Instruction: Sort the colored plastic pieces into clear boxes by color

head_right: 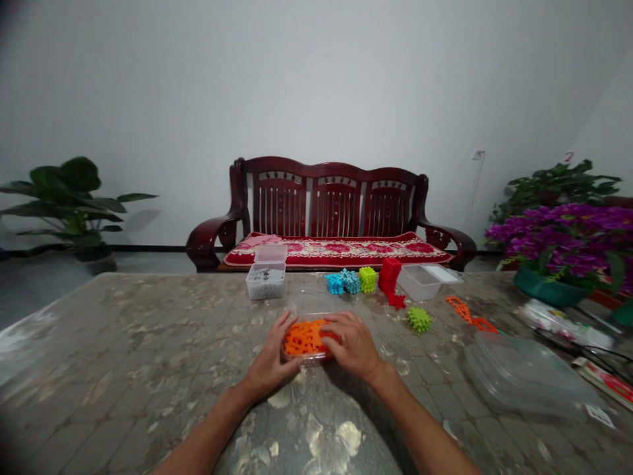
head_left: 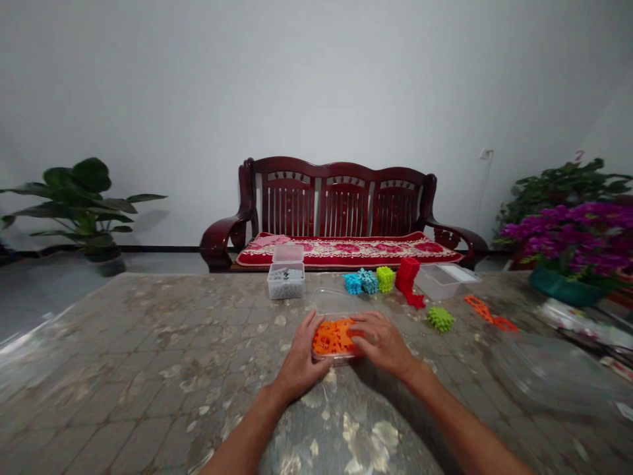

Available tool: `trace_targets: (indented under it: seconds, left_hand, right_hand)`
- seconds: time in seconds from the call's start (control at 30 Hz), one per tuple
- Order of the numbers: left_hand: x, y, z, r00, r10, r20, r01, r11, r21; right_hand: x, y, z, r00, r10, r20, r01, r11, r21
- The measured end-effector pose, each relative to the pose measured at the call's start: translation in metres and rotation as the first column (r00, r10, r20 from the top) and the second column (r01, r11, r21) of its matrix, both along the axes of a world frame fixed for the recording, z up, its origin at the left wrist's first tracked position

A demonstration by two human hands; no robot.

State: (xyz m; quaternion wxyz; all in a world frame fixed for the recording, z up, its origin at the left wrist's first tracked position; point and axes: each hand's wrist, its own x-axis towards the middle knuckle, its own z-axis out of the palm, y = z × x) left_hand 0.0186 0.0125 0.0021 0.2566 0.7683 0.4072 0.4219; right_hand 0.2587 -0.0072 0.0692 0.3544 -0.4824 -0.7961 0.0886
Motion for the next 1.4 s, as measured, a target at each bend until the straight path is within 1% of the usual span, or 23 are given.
trace_targets:
  seconds: [0.07,0.2,0.27,0.33,0.47,0.57,0.63,0.67,0.73,0.8,0.87,0.9,1.0,1.07,1.13,1.23,1.33,1.4]
  left_hand:
    - [0.0,0.0,0.0,1.0,-0.009,-0.003,0.009,1.0,0.006]
    - [-0.001,0.001,-0.002,1.0,-0.01,-0.009,0.01,1.0,-0.002]
    - [-0.001,0.002,-0.003,1.0,-0.009,-0.012,0.009,1.0,-0.004]
    - [-0.001,0.005,-0.005,1.0,-0.006,-0.007,0.006,1.0,0.007]
    - [0.0,0.011,-0.009,0.998,0.054,0.029,-0.056,0.997,0.044]
    - [0.0,0.012,-0.008,0.987,0.159,0.028,-0.161,0.981,0.107]
    - [-0.001,0.008,-0.005,0.973,0.229,0.019,-0.228,0.956,0.187]
    - [-0.001,0.005,-0.003,0.969,0.246,0.011,-0.242,0.943,0.229]
    - [-0.002,-0.002,0.0,0.974,0.224,-0.02,-0.209,0.933,0.295]
    - [-0.001,-0.008,0.0,0.987,0.146,-0.068,-0.118,0.941,0.317]
    - [0.001,-0.01,0.0,0.992,0.082,-0.092,-0.051,0.953,0.299]
    - [0.003,-0.011,-0.001,0.993,0.075,-0.089,-0.047,0.958,0.283]
    - [0.004,-0.006,0.0,0.99,0.128,-0.059,-0.11,0.964,0.242]
    - [0.004,-0.003,0.004,0.988,0.137,-0.075,-0.118,0.969,0.217]
    - [0.003,0.0,0.009,0.984,0.122,-0.127,-0.096,0.976,0.193]
    - [0.003,0.003,0.016,0.971,0.121,-0.207,-0.085,0.981,0.173]
    - [0.007,0.007,0.021,0.957,0.144,-0.253,-0.106,0.982,0.159]
    - [0.012,0.012,0.023,0.941,0.184,-0.284,-0.144,0.978,0.153]
  right_hand:
    - [-0.002,0.002,0.0,1.0,0.002,-0.021,-0.002,1.0,0.002]
    - [-0.007,0.007,-0.003,0.997,0.057,-0.044,-0.059,0.998,-0.029]
    - [-0.007,0.007,-0.007,0.995,0.021,-0.095,-0.024,0.999,-0.034]
    - [-0.004,0.005,-0.013,0.983,-0.063,-0.174,0.057,0.998,-0.036]
    - [0.0,-0.003,-0.031,0.927,-0.209,-0.313,0.198,0.978,-0.068]
    - [-0.004,-0.007,-0.042,0.873,-0.251,-0.418,0.238,0.968,-0.083]
    - [-0.007,-0.007,-0.048,0.828,-0.26,-0.496,0.257,0.963,-0.077]
    - [-0.009,-0.007,-0.05,0.805,-0.266,-0.531,0.269,0.96,-0.074]
    - [-0.008,-0.006,-0.056,0.757,-0.296,-0.583,0.304,0.949,-0.087]
    - [-0.004,-0.005,-0.064,0.716,-0.346,-0.607,0.338,0.932,-0.132]
    - [0.004,-0.003,-0.072,0.686,-0.399,-0.609,0.353,0.914,-0.202]
    - [0.008,-0.002,-0.076,0.674,-0.423,-0.605,0.353,0.905,-0.238]
    - [0.016,0.0,-0.084,0.663,-0.455,-0.594,0.342,0.89,-0.301]
    - [0.017,0.001,-0.087,0.68,-0.438,-0.588,0.327,0.899,-0.291]
    - [0.015,0.002,-0.088,0.696,-0.415,-0.586,0.31,0.91,-0.275]
    - [0.013,0.003,-0.088,0.694,-0.416,-0.588,0.305,0.909,-0.283]
    - [0.013,0.003,-0.087,0.691,-0.419,-0.589,0.299,0.908,-0.294]
    - [0.013,0.003,-0.085,0.696,-0.409,-0.59,0.289,0.912,-0.291]
